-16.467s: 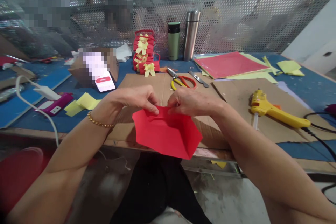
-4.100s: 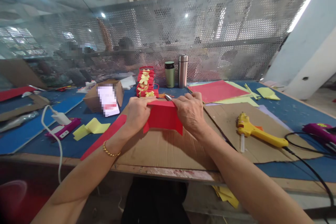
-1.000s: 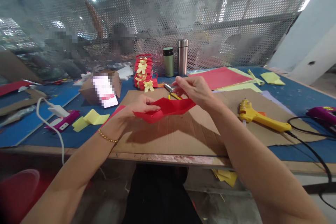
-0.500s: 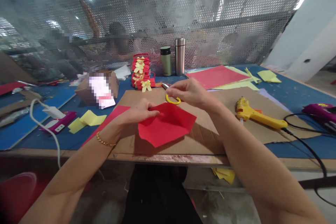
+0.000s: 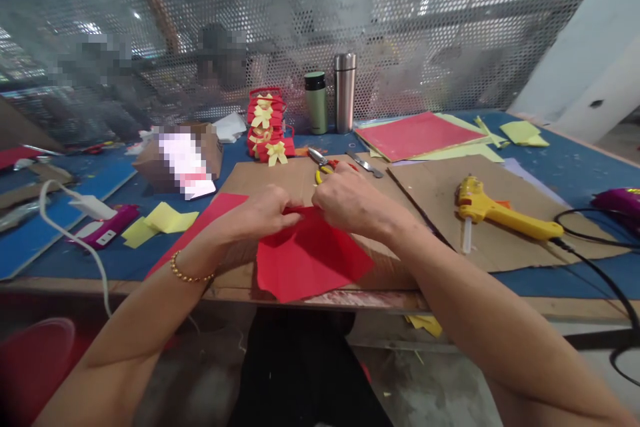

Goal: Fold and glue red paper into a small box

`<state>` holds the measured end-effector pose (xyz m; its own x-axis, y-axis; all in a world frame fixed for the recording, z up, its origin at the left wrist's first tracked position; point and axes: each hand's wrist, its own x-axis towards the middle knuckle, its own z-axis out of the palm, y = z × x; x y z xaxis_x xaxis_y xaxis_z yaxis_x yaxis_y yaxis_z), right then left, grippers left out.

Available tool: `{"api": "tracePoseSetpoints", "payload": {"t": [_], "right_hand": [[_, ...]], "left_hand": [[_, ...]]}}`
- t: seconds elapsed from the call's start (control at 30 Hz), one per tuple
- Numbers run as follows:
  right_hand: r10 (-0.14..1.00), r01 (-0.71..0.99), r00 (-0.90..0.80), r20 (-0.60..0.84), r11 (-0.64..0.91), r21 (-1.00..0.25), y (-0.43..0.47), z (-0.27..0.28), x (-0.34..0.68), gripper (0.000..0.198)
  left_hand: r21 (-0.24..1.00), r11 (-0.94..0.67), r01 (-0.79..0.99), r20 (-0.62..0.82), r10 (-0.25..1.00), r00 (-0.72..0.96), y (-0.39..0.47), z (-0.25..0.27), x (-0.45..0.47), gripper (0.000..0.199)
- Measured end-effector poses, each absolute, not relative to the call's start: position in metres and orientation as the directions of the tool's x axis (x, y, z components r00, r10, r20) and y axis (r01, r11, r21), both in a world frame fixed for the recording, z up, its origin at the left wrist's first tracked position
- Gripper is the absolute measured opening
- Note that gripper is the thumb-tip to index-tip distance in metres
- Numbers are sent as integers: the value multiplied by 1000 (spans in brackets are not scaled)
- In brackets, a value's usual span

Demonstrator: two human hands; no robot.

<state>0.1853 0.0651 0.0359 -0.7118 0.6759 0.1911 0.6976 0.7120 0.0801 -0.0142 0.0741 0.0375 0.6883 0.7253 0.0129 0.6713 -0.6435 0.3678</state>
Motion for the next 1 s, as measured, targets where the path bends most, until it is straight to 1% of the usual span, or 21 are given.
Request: {"api": "tracePoseSetpoints", "payload": {"t": [0.07,0.17,0.27,0.33,0.4,0.5,0.53,0.57,0.63,0.73,0.8,0.9,1.0], "right_hand": [[674,699,-712,198,709,97,61,37,182,29],[680,705,-704,208,703,89,57,39,180,29],[736,767,-636,234,636,83,57,43,181,26],[760,807,-584,285,583,97,59,45,182,24],[758,826,-556,341,550,124,60,45,180,24],[752,838,-540,379,521,161,58,44,174,26],[753,842,-536,382,513,169,57,43,172,26],[754,845,-530,388,506,173,56,43,170,27],[747,850,-520,414,498,171,53,42,166,27],[739,858,-499,452,494,140,48,44,165,26],[744,873,-462,483,476,102,45,45,165,22],[755,912,-367,544,406,53,43,45,167,20],[778,941,-305,549,334,49,45,43,168,16]], "left_hand": [[358,-656,665,25,718,695,72,39,-13,24],[290,-699,654,77,698,712,72,40,-14,27],[236,-707,666,162,705,691,76,40,-16,27],[184,-700,690,231,713,662,79,39,-17,28],[75,-683,726,300,710,637,78,38,-15,27],[-160,-614,773,410,671,618,74,33,-10,24],[-218,-594,775,441,649,621,72,31,-7,23],[-250,-586,771,463,626,627,71,29,-5,23],[-240,-612,754,483,598,639,70,26,-2,26],[-141,-649,747,521,593,614,75,22,-4,26],[-92,-648,756,593,574,564,79,21,-8,22],[-72,-653,754,745,467,476,85,21,-15,25],[-116,-664,739,851,318,419,87,21,-20,28]]}}
